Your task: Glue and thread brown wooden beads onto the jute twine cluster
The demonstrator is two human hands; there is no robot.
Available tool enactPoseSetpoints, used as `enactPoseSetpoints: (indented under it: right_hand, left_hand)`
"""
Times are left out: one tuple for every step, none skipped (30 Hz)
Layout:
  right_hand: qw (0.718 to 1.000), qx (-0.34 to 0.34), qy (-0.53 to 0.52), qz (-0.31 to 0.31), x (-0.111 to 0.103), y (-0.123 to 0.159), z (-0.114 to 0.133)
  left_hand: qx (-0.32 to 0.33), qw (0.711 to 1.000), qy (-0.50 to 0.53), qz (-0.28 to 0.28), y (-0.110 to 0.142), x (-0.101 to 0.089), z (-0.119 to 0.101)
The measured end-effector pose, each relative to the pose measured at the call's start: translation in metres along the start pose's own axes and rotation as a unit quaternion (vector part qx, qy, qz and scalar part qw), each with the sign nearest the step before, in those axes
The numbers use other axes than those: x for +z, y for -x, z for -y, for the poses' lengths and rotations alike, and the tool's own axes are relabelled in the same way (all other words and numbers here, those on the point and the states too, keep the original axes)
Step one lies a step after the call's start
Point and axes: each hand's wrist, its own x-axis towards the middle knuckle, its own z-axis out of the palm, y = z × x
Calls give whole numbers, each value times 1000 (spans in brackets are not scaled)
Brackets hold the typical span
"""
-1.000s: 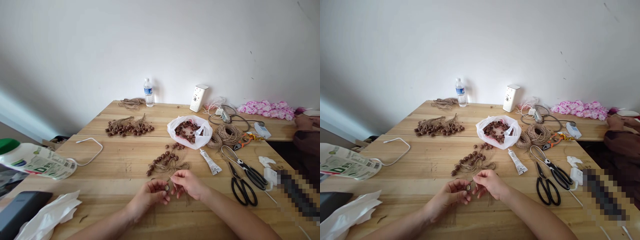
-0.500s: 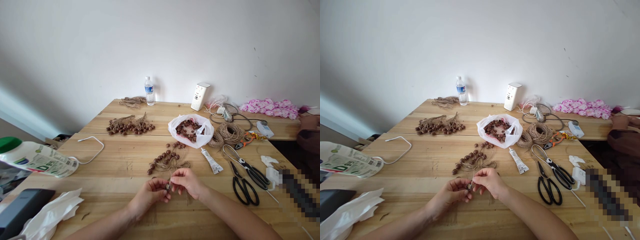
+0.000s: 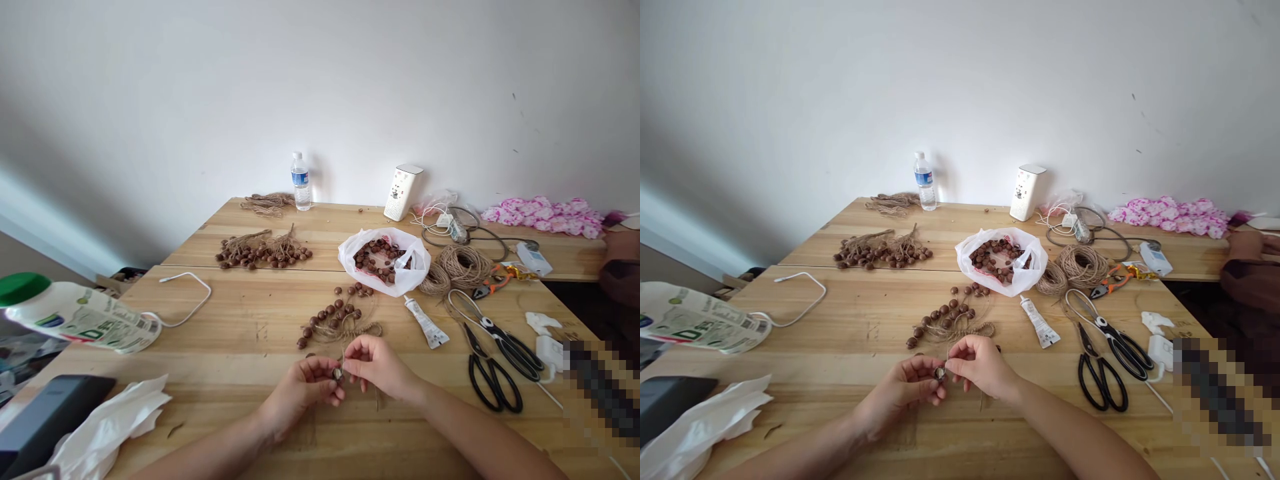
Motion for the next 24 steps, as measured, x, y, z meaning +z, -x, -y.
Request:
enactPoseSetpoints:
  right_hand:
    - [1000,-5,16,1,-1,1,0]
    - [999,-14,34,0,-1,2,0]
    - [998,-25,53,-2,-1,2,1]
    - [997,-36,69,-2,-2,3,2]
    - [996,-46,83,-1,-3,4,3]
    - [994,-53,94,5,-3,5,4]
    - [993,-61,103,13,-4,5,5]
    - [991,-72,112,23,-5,5,6]
    - [989,-86,119,35,-6,5,6]
    - [986,-99,124,49,-8,5,7]
    - [984,-107,126,63,-9,5,7]
    - [983,-109,126,76,-10,5,7]
    - [983,-104,126,89,-11,5,8]
    - [982,-95,126,100,-12,5,8]
    - [982,-87,125,107,-12,5,9]
    - [983,-81,124,111,-13,5,9]
    - [983,-78,120,113,-13,5,9]
    - [984,-76,114,114,-12,5,9]
    - [985,-73,108,113,-12,5,9]
    - [986,-70,102,112,-12,5,9]
    - [987,-65,98,111,-12,5,9]
    - [987,-59,96,111,-11,5,9]
    - [988,-52,97,110,-11,5,8]
    - [988,-45,100,110,-11,4,8]
  left_hand:
    - [-5,1000,5,-3,0,1,0]
    - [-9,1000,10,-7,0,1,-1]
    - [-13,1000,15,-8,0,2,-1]
    - [-18,1000,19,-8,1,2,-1]
    - [-21,1000,22,-7,1,3,-2]
    - [-23,999,24,-6,1,3,-2]
    - [-25,999,26,-4,1,3,-2]
    - [-27,999,27,-3,1,3,-2]
    - [-28,999,30,-2,2,2,-1]
    - [-29,999,32,-2,2,2,-1]
    - [-30,999,33,-1,2,2,-2]
    - [-32,999,34,0,2,2,-2]
    - [-34,999,33,1,2,3,-2]
    - [-34,999,32,2,3,3,-2]
    - [-35,999,31,1,3,3,-3]
    - [-35,999,30,1,3,4,-3]
    - [-34,999,29,0,3,4,-3]
    - [-35,999,27,0,3,4,-3]
    - [-35,999,25,0,3,4,-3]
    - [-34,999,22,0,3,4,-3]
    - [-35,999,18,0,3,4,-3]
    - [-35,999,15,0,3,4,-3]
    - [-35,999,11,-2,3,4,-3]
    - [-36,999,8,-4,3,4,-3]
